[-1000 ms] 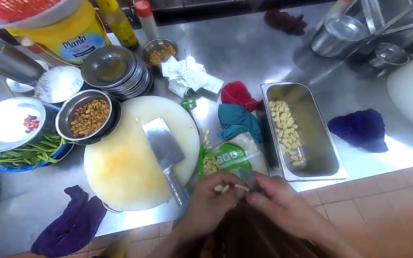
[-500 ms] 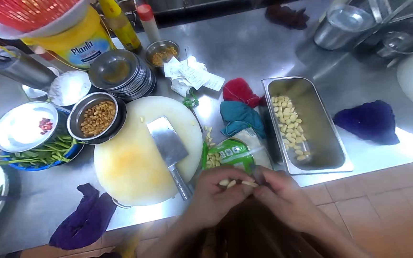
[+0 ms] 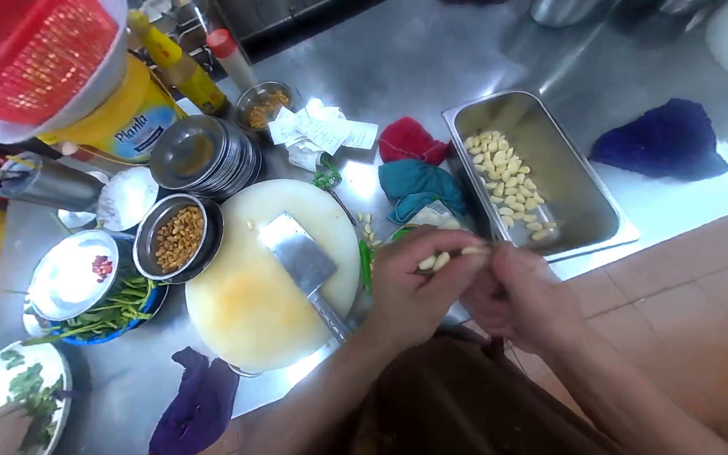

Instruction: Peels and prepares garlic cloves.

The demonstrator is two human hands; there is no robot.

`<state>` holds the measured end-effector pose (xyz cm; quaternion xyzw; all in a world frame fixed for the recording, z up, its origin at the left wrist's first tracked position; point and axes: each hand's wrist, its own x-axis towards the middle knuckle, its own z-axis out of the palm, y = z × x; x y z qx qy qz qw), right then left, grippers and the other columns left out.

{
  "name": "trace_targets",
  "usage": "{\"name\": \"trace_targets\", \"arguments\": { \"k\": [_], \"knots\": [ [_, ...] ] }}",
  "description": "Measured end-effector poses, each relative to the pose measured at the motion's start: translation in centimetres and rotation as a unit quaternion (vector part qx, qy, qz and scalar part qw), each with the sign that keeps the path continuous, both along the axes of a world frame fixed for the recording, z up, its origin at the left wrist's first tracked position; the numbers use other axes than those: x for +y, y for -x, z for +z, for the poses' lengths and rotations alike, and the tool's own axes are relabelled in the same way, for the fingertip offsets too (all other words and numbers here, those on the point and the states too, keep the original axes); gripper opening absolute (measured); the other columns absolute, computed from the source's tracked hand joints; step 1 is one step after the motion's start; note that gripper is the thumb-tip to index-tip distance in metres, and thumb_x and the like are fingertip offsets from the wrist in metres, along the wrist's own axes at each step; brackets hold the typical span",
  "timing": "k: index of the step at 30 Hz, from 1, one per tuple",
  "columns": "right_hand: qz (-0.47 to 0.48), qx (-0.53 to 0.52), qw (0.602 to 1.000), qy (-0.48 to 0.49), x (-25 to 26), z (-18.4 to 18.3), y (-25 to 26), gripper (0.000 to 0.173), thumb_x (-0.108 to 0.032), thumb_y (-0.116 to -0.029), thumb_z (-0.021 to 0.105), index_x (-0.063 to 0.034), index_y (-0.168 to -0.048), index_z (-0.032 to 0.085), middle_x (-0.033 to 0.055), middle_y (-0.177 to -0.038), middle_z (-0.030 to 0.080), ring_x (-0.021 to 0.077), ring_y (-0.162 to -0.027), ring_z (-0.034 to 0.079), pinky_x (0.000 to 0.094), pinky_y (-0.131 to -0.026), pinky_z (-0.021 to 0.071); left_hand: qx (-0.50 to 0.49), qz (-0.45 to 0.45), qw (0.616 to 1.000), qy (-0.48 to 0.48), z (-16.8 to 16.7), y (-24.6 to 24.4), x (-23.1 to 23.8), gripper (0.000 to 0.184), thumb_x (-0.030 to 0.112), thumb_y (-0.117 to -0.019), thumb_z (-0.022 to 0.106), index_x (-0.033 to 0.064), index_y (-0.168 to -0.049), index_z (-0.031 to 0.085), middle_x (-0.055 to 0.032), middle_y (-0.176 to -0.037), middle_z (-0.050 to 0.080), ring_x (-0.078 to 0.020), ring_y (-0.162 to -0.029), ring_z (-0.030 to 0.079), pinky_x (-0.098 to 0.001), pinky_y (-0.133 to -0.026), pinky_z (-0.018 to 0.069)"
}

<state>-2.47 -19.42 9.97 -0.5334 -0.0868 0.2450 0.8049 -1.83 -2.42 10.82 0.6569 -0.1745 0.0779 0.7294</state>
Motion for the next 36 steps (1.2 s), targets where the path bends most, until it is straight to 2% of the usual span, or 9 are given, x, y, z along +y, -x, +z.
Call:
{"name": "trace_targets", "arguments": {
  "k": [3,6,12,18,24,29,31,33,36],
  "knots": [
    [-0.039,0.022,0.999,0.025,-2.3,-2.6,2.1,0.053,-0.067,-0.099,0.049,-0.0211,-0.072,0.055,-0.0096,-0.05,0.039,-0.0035,-0.039,0.036,0.0135,-0.036,0.0313,0.054,0.084,0.993,-0.061,-1.9,0.5,1.7,0.012,0.013,-0.0987,0.066,0.0072,-0.107,0.072,0.0008,-0.088,0.069,-0.0043,-0.063,0.061,-0.0202,-0.055,0.0547],
    [-0.065,-0.165,0.94,0.291,-5.8,-7.3,4.5,0.038,-0.047,-0.1051,0.051,-0.0189,-0.083,0.066,-0.0093,-0.059,0.051,-0.0023,-0.049,0.044,0.0165,-0.045,0.0383,0.19,0.143,0.971,-0.027,-3.3,0.9,5.1,0.013,0.016,-0.0996,0.066,0.0153,-0.109,0.075,0.0019,-0.086,0.069,-0.0048,-0.058,0.057,-0.0195,-0.05,0.049],
    [0.104,-0.186,0.874,0.437,-2.9,-13.1,4.9,0.045,-0.047,-0.1011,0.06,-0.0063,-0.084,0.07,0.0076,-0.073,0.065,0.0194,-0.07,0.065,0.0437,-0.067,0.0543,0.39,0.067,0.908,0.136,-6.0,2.0,6.9,0.015,0.017,-0.1016,0.059,0.0109,-0.104,0.073,-0.0059,-0.088,0.068,-0.004,-0.057,0.054,-0.0171,-0.049,0.0453],
    [-0.05,-0.156,0.911,0.379,-1.9,-9.3,4.7,0.035,-0.048,-0.0886,0.076,-0.0134,-0.086,0.072,-0.0068,-0.072,0.067,0.0008,-0.065,0.062,0.0226,-0.059,0.0543,0.385,0.038,0.901,0.196,-6.7,4.6,5.6,0.013,0.02,-0.097,0.068,0.0091,-0.095,0.074,-0.0064,-0.084,0.07,-0.0035,-0.057,0.057,-0.0176,-0.05,0.0469],
    [-0.104,-0.243,0.926,0.271,-1.8,-4.1,2.3,0.037,-0.043,-0.0883,0.08,-0.0275,-0.121,0.07,-0.0109,-0.089,0.068,-0.0027,-0.063,0.057,0.014,-0.055,0.0498,0.369,-0.086,0.925,-0.016,-3.6,2.2,1.8,0.014,0.017,-0.0971,0.068,0.0046,-0.102,0.075,-0.0022,-0.089,0.072,-0.0061,-0.071,0.065,-0.023,-0.062,0.0551],
    [-0.256,-0.235,0.892,0.288,-6.0,-3.2,-0.1,0.015,-0.038,-0.0928,0.074,-0.0269,-0.103,0.074,-0.0114,-0.084,0.071,-0.0012,-0.059,0.059,0.0181,-0.052,0.0521,0.366,-0.098,0.925,0.017,-2.0,-0.7,-1.4,0.021,0.02,-0.1032,0.06,0.004,-0.109,0.073,-0.0028,-0.086,0.068,-0.005,-0.063,0.058,-0.0203,-0.057,0.0505],
    [-0.278,-0.24,0.823,0.434,-8.2,-2.8,-2.0,0.032,-0.03,-0.0923,0.074,-0.0128,-0.119,0.069,-0.0018,-0.088,0.069,0.0049,-0.063,0.059,0.0263,-0.055,0.0526,0.42,-0.074,0.896,0.126,-2.9,-0.4,-1.1,0.025,0.021,-0.1082,0.05,0.0056,-0.114,0.07,-0.0012,-0.088,0.064,-0.0046,-0.064,0.055,-0.0185,-0.058,0.0489],
    [-0.242,-0.216,0.768,0.553,-9.6,-2.2,-3.4,0.063,-0.015,-0.0924,0.075,-0.0092,-0.15,0.05,0.0183,-0.1,0.069,0.03,-0.073,0.064,0.054,-0.065,0.0525,0.462,-0.072,0.864,0.188,-3.6,0.4,-0.3,0.038,0.03,-0.112,0.038,0.0061,-0.115,0.067,-0.0022,-0.087,0.064,-0.0057,-0.064,0.057,-0.0186,-0.057,0.0488],
    [-0.236,-0.216,0.746,0.585,-9.3,-1.0,-3.2,0.062,-0.02,-0.0943,0.071,-0.0063,-0.15,0.048,0.0197,-0.099,0.069,0.0338,-0.073,0.064,0.0575,-0.063,0.0502,0.488,-0.063,0.845,0.211,-3.8,1.3,0.5,0.051,0.037,-0.1131,0.029,0.0028,-0.112,0.067,-0.0062,-0.085,0.065,-0.0087,-0.065,0.06,-0.0196,-0.056,0.0497]
  ]
}}
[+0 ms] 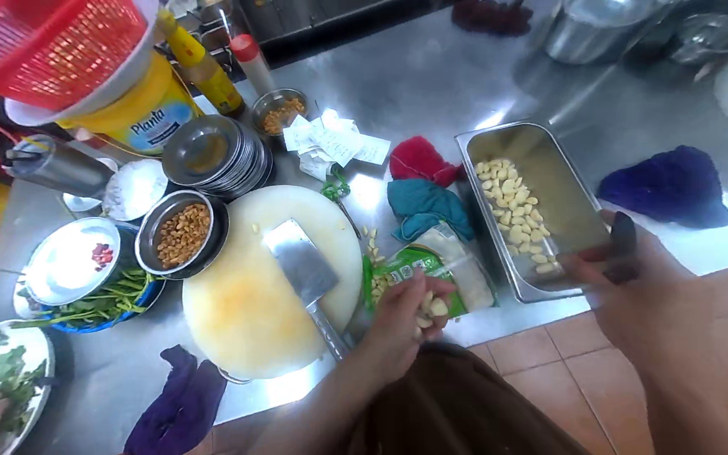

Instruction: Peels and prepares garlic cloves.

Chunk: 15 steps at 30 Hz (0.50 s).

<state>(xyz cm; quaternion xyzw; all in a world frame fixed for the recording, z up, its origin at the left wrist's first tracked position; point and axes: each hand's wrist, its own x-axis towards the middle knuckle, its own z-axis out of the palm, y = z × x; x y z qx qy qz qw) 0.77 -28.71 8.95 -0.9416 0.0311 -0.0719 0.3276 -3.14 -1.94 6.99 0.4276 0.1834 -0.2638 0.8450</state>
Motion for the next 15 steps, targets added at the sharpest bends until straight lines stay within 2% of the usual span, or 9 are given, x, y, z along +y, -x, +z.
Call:
{"name": "trace_targets", "arguments": {
  "k": [1,3,5,7,10,13,15],
  "knots": [
    [0.019,0.004,1.0,-0.022,0.6,0.2,0.7,0.055,-0.026,-0.0936,0.07,-0.0059,-0.143,0.054,0.013,-0.092,0.07,0.0257,-0.068,0.064,0.0492,-0.059,0.0517,0.0,0.0,1.0,-0.004,0.0,0.2,0.1,0.051,0.035,-0.1133,0.028,0.0025,-0.112,0.067,-0.0066,-0.087,0.065,-0.0085,-0.066,0.06,-0.0192,-0.057,0.0497],
    [0.08,0.051,0.988,-0.12,2.7,0.0,1.9,0.047,-0.036,-0.0886,0.073,-0.0128,-0.129,0.065,-0.003,-0.079,0.068,0.0092,-0.06,0.062,0.0311,-0.051,0.0534,-0.007,0.0,1.0,-0.014,-0.1,0.4,0.1,0.049,0.031,-0.1134,0.027,0.0018,-0.113,0.067,-0.0084,-0.092,0.066,-0.0093,-0.067,0.06,-0.0198,-0.057,0.0497],
    [0.163,0.097,0.958,-0.216,5.2,-0.9,2.8,0.038,-0.039,-0.085,0.078,-0.0206,-0.118,0.072,-0.0099,-0.075,0.067,0.0027,-0.058,0.06,0.0219,-0.05,0.052,-0.029,-0.005,0.999,-0.039,-0.1,0.5,0.1,0.045,0.027,-0.1129,0.03,0.0009,-0.116,0.067,-0.0104,-0.096,0.068,-0.0108,-0.07,0.062,-0.0213,-0.06,0.0519],
    [0.228,0.11,0.933,-0.255,7.1,-1.7,3.0,0.031,-0.041,-0.0858,0.081,-0.0251,-0.112,0.075,-0.0108,-0.077,0.068,0.0015,-0.062,0.06,0.0192,-0.054,0.0524,-0.062,-0.015,0.996,-0.068,0.1,0.7,0.2,0.038,0.022,-0.1109,0.037,0.0006,-0.116,0.069,-0.0098,-0.095,0.069,-0.0113,-0.071,0.063,-0.0237,-0.062,0.0536],
    [0.238,0.113,0.925,-0.273,8.2,-2.5,3.2,0.024,-0.037,-0.0873,0.08,-0.0255,-0.108,0.076,-0.0101,-0.079,0.068,0.0019,-0.064,0.06,0.0186,-0.056,0.0518,-0.103,-0.041,0.99,-0.086,0.3,1.1,0.6,0.03,0.018,-0.1083,0.046,0.0021,-0.113,0.071,-0.006,-0.09,0.068,-0.0088,-0.068,0.062,-0.0233,-0.062,0.0542],
    [0.216,0.11,0.917,-0.317,8.1,-2.7,3.5,0.014,-0.028,-0.091,0.076,-0.0246,-0.104,0.077,-0.007,-0.077,0.069,0.0038,-0.06,0.06,0.0184,-0.051,0.0502,-0.109,-0.055,0.991,-0.052,0.0,1.5,1.2,0.023,0.012,-0.1039,0.055,0.0006,-0.116,0.071,-0.0068,-0.091,0.069,-0.0075,-0.07,0.062,-0.0207,-0.06,0.0518],
    [0.208,0.108,0.912,-0.336,7.9,-2.7,3.7,0.015,-0.03,-0.0909,0.077,-0.0261,-0.105,0.077,-0.007,-0.073,0.065,0.0031,-0.055,0.056,0.017,-0.046,0.0456,-0.107,-0.057,0.992,-0.038,-0.1,1.6,1.7,0.018,0.008,-0.0995,0.061,0.0016,-0.112,0.072,-0.0057,-0.088,0.068,-0.0059,-0.067,0.059,-0.0192,-0.059,0.0489]
  ]
}}
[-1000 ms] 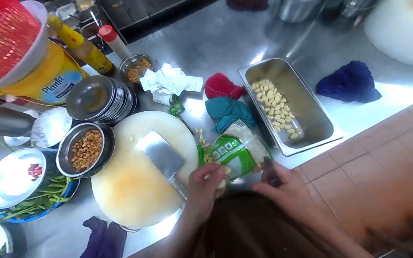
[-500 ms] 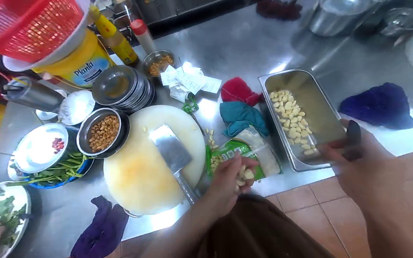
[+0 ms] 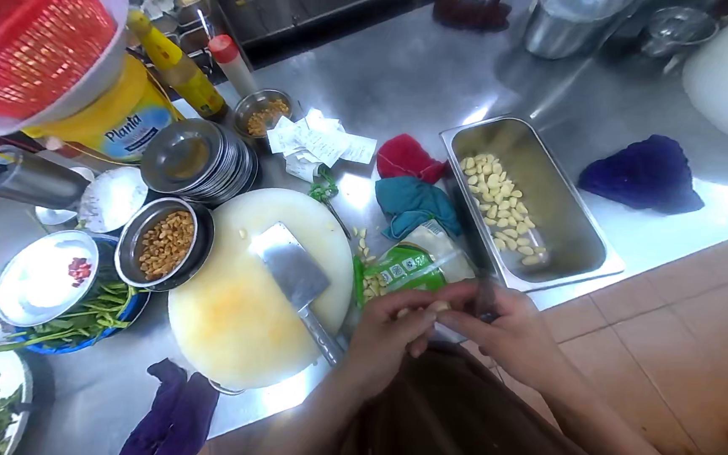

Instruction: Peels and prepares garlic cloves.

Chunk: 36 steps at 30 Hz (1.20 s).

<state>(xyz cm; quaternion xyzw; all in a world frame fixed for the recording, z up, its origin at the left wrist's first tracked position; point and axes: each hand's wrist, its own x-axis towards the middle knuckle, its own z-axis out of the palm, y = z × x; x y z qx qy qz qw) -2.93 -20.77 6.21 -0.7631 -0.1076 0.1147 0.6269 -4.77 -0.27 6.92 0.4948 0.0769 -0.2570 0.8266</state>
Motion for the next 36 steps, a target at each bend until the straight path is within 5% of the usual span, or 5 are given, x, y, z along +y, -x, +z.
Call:
{"name": "trace_targets", "arguments": {
  "k": [7,10,16,36],
  "knots": [
    [0.008,-0.064,0.986,0.152,0.3,0.4,0.9,0.045,-0.062,-0.0958,0.059,-0.0182,-0.105,0.061,-0.0133,-0.07,0.06,-0.0045,-0.06,0.056,0.0162,-0.052,0.049,-0.12,-0.031,0.986,-0.113,0.7,0.3,0.5,0.019,0.014,-0.1002,0.063,0.0039,-0.113,0.072,-0.001,-0.079,0.066,-0.0049,-0.061,0.057,-0.0196,-0.055,0.0488],
    [0.037,-0.07,0.978,0.191,0.2,1.1,0.9,0.051,-0.067,-0.0978,0.051,-0.0171,-0.099,0.061,-0.0115,-0.068,0.058,-0.0035,-0.059,0.056,0.0177,-0.052,0.0485,-0.202,-0.02,0.963,-0.175,1.1,0.4,0.7,0.018,0.015,-0.1005,0.063,0.0064,-0.113,0.073,-0.0008,-0.085,0.068,-0.0054,-0.065,0.06,-0.0208,-0.058,0.053],
    [0.083,-0.071,0.975,0.192,0.3,1.1,1.1,0.053,-0.064,-0.1028,0.042,-0.0144,-0.096,0.061,-0.0077,-0.061,0.049,0.0007,-0.052,0.05,0.021,-0.047,0.0434,-0.277,-0.004,0.937,-0.212,0.9,0.6,1.0,0.015,0.016,-0.1005,0.064,0.006,-0.108,0.073,-0.0004,-0.086,0.067,-0.005,-0.07,0.061,-0.021,-0.063,0.054],
    [0.029,-0.108,0.975,0.193,-0.1,0.7,1.3,0.054,-0.063,-0.1037,0.04,-0.013,-0.095,0.058,-0.0071,-0.06,0.047,-0.0003,-0.05,0.047,0.0185,-0.045,0.0417,-0.311,-0.036,0.925,-0.216,1.1,-0.9,0.3,0.017,0.016,-0.101,0.063,0.0054,-0.11,0.074,-0.0018,-0.091,0.065,-0.0031,-0.071,0.06,-0.0179,-0.062,0.0537]
  ]
}}
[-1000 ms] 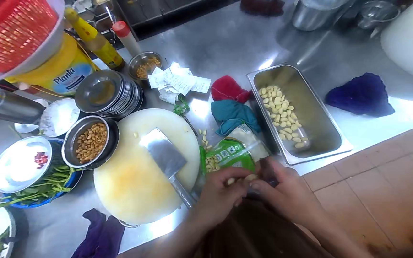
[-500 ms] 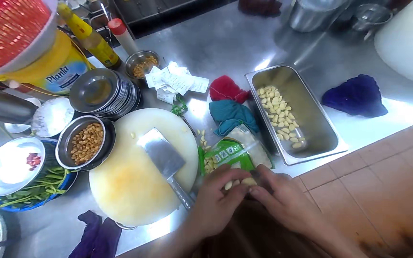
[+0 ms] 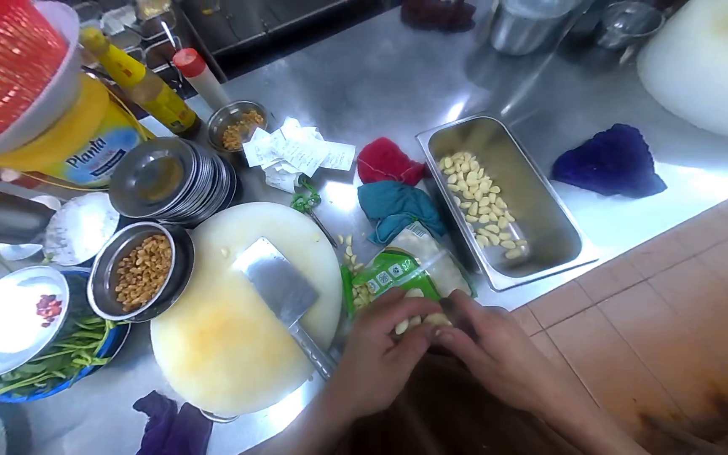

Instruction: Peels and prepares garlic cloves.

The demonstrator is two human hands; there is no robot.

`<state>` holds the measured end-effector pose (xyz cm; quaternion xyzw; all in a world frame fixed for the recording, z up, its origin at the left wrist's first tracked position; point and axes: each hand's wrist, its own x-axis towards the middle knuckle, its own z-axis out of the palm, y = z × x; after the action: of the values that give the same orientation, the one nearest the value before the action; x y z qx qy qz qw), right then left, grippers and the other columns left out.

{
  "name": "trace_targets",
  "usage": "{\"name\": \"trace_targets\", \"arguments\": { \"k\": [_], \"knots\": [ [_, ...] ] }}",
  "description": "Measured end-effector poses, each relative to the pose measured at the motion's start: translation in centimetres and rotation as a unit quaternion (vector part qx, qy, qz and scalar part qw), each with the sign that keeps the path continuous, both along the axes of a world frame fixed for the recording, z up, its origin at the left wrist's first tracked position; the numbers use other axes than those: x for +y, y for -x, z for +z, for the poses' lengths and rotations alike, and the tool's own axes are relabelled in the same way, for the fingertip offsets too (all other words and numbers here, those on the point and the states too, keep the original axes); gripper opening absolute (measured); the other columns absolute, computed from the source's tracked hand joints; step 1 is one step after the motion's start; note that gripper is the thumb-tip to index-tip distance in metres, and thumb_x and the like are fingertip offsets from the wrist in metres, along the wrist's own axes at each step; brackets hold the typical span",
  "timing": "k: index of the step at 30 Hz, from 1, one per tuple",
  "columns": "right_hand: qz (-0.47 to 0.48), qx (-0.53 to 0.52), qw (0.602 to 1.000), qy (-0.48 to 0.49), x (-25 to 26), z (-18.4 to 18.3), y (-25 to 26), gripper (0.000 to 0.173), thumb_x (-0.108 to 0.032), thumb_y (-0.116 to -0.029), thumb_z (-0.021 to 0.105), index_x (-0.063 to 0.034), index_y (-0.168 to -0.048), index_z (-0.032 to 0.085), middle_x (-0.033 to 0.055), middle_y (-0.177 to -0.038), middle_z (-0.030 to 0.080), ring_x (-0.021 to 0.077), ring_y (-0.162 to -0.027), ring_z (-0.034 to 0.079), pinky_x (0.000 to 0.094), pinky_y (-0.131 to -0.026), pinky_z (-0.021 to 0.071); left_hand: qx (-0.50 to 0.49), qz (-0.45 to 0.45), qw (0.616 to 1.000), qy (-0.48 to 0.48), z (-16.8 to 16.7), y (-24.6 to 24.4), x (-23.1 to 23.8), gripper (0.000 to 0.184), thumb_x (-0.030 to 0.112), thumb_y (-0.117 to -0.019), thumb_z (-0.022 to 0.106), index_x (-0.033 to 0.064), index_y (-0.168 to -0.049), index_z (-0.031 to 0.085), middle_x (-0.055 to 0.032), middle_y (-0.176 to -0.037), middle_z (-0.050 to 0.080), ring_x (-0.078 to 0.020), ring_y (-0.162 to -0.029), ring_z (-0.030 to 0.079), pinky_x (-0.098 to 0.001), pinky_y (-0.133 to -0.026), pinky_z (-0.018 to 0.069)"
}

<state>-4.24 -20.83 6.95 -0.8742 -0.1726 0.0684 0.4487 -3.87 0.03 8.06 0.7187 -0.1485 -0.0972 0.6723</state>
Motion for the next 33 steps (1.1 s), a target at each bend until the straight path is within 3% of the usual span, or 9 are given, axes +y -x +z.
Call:
{"name": "trace_targets", "arguments": {
  "k": [10,16,22,23,25,28,30,33],
  "knots": [
    [0.047,0.045,0.998,-0.002,-0.9,-0.9,0.3,0.053,-0.053,-0.1087,0.037,-0.0065,-0.103,0.061,0.001,-0.065,0.052,0.0088,-0.055,0.054,0.0262,-0.051,0.0476,0.008,-0.04,0.996,-0.082,-0.7,-0.4,-0.7,0.019,0.017,-0.1017,0.061,0.0041,-0.102,0.074,-0.0026,-0.089,0.065,-0.0041,-0.072,0.06,-0.0196,-0.065,0.0534],
    [-0.017,0.177,0.981,-0.081,-3.0,-0.3,0.4,0.052,-0.054,-0.1081,0.037,-0.009,-0.106,0.062,-0.0031,-0.068,0.051,0.0056,-0.057,0.052,0.0262,-0.054,0.0475,-0.014,0.021,0.997,-0.073,-1.1,-0.6,-4.6,0.018,0.015,-0.1003,0.062,0.0052,-0.106,0.076,-0.0031,-0.093,0.069,-0.0041,-0.075,0.063,-0.0195,-0.067,0.0553],
    [-0.093,0.018,0.995,-0.035,-4.2,0.2,0.2,0.053,-0.053,-0.1093,0.034,-0.0083,-0.097,0.06,-0.0046,-0.06,0.048,0.0017,-0.051,0.049,0.0204,-0.047,0.0442,-0.059,0.072,0.991,-0.094,0.7,-1.4,-7.8,0.017,0.013,-0.0969,0.063,0.0054,-0.104,0.076,-0.0014,-0.088,0.066,-0.0022,-0.076,0.061,-0.0162,-0.067,0.0534],
    [-0.105,0.048,0.992,-0.056,-4.4,0.6,-0.2,0.051,-0.053,-0.109,0.035,-0.0106,-0.096,0.061,-0.0063,-0.06,0.048,0.001,-0.051,0.049,0.02,-0.047,0.0434,-0.097,0.093,0.985,-0.11,0.8,-1.7,-8.4,0.017,0.014,-0.0963,0.063,0.0056,-0.104,0.076,-0.0014,-0.089,0.065,-0.002,-0.076,0.06,-0.0156,-0.067,0.0532],
    [-0.113,0.203,0.957,-0.171,-5.0,1.6,-1.0,0.047,-0.053,-0.1073,0.039,-0.0159,-0.096,0.065,-0.0081,-0.061,0.049,0.0025,-0.05,0.047,0.0214,-0.046,0.0421,-0.186,0.118,0.966,-0.135,0.3,-2.7,-9.6,0.017,0.012,-0.0963,0.063,0.0053,-0.107,0.075,-0.0039,-0.094,0.064,-0.0033,-0.079,0.062,-0.0161,-0.069,0.0553],
    [-0.091,0.383,0.844,-0.363,-6.3,2.2,-1.8,0.049,-0.063,-0.1028,0.042,-0.0209,-0.082,0.055,-0.0102,-0.054,0.04,-0.0008,-0.039,0.036,0.0165,-0.035,0.0321,-0.257,0.12,0.949,-0.14,-1.1,-4.8,-11.5,0.018,0.011,-0.0966,0.064,0.004,-0.111,0.072,-0.0081,-0.101,0.063,-0.0076,-0.085,0.063,-0.0196,-0.073,0.0571],
    [-0.102,0.378,0.815,-0.427,-7.7,1.8,-1.7,0.051,-0.07,-0.098,0.048,-0.0219,-0.081,0.056,-0.0113,-0.055,0.039,-0.0026,-0.039,0.035,0.0149,-0.035,0.0319,-0.192,0.118,0.962,-0.154,-1.0,-6.8,-12.5,0.021,0.016,-0.0989,0.064,0.0054,-0.115,0.074,-0.0083,-0.1,0.066,-0.01,-0.08,0.064,-0.025,-0.067,0.0571],
    [-0.164,0.264,0.846,-0.434,-9.7,0.9,-1.8,0.049,-0.068,-0.0964,0.053,-0.0219,-0.08,0.059,-0.0095,-0.057,0.043,-0.0018,-0.042,0.039,0.0152,-0.037,0.0363,-0.024,0.067,0.988,-0.14,-0.9,-12.0,-13.9,0.027,0.019,-0.1017,0.062,0.0035,-0.121,0.071,-0.0106,-0.101,0.071,-0.0151,-0.079,0.066,-0.0342,-0.071,0.0574]
  ]
}}
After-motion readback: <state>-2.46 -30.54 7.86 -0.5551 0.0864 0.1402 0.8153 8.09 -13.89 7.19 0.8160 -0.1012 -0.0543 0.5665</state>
